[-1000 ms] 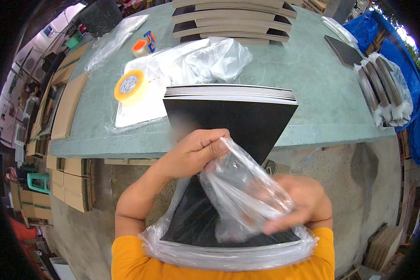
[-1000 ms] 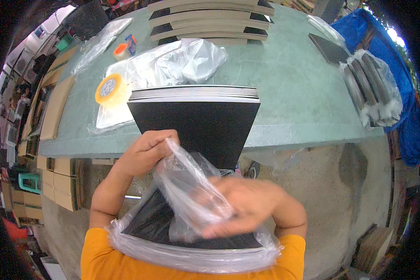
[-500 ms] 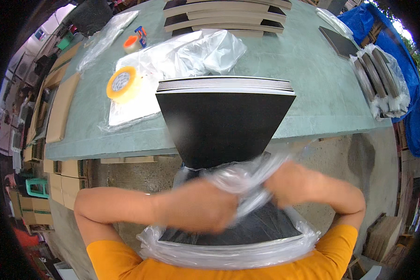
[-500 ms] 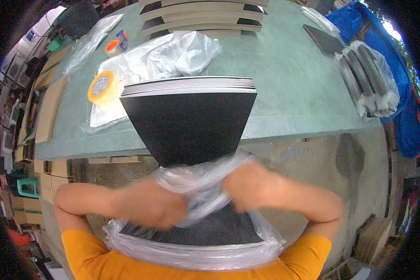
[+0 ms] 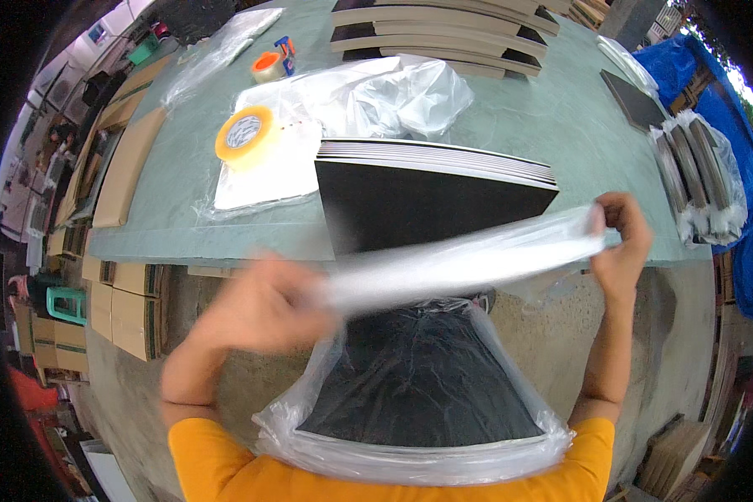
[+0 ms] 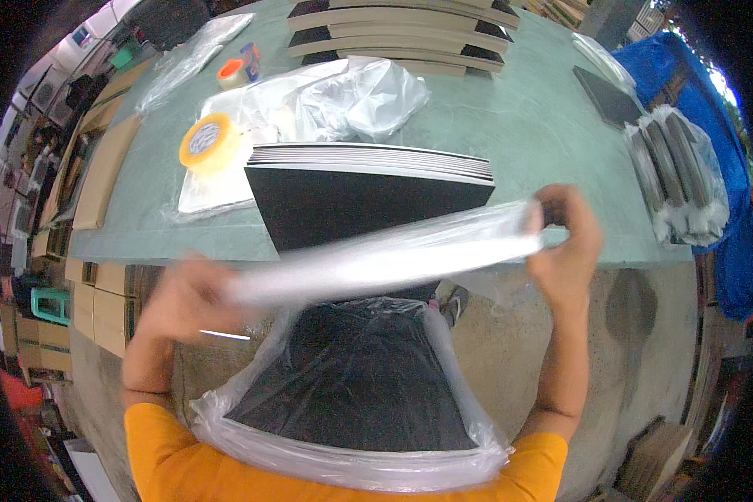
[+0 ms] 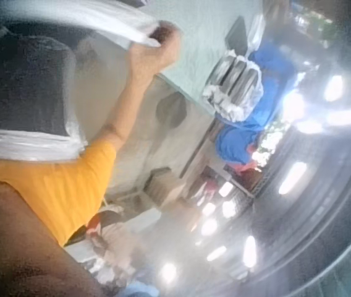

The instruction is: The person places black folders into plastic bags by hand, sliding each folder into a bag and stacking the packed items on a table.

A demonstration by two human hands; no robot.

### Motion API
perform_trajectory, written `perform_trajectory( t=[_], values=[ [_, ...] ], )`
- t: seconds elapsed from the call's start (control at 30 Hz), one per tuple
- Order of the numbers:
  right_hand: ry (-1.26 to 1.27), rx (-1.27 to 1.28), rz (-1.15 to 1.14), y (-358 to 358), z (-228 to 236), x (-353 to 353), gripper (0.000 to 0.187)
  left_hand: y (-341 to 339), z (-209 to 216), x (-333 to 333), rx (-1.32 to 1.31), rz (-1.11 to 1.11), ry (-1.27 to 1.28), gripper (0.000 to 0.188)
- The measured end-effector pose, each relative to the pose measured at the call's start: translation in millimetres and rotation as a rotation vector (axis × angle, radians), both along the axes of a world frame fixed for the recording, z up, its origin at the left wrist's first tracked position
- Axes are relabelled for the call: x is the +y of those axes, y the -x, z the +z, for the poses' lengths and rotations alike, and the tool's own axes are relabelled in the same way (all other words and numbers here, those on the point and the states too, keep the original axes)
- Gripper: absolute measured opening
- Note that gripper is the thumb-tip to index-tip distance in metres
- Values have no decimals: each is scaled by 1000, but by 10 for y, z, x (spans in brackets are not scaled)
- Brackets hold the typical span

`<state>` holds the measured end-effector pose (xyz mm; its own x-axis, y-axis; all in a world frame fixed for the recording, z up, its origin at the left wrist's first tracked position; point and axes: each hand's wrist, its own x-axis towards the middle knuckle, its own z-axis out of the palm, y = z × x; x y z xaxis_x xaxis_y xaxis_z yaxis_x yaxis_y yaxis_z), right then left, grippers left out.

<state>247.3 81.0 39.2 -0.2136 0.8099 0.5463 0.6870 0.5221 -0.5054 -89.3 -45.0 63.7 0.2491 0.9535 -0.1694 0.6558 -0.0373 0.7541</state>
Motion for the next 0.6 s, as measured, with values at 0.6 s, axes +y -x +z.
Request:
perform_trajectory(
  t=[0.6],
  values=[
    [602,550,568,-232,-227,3,21,426,-213,453,-142,190,-515,26]
  ],
)
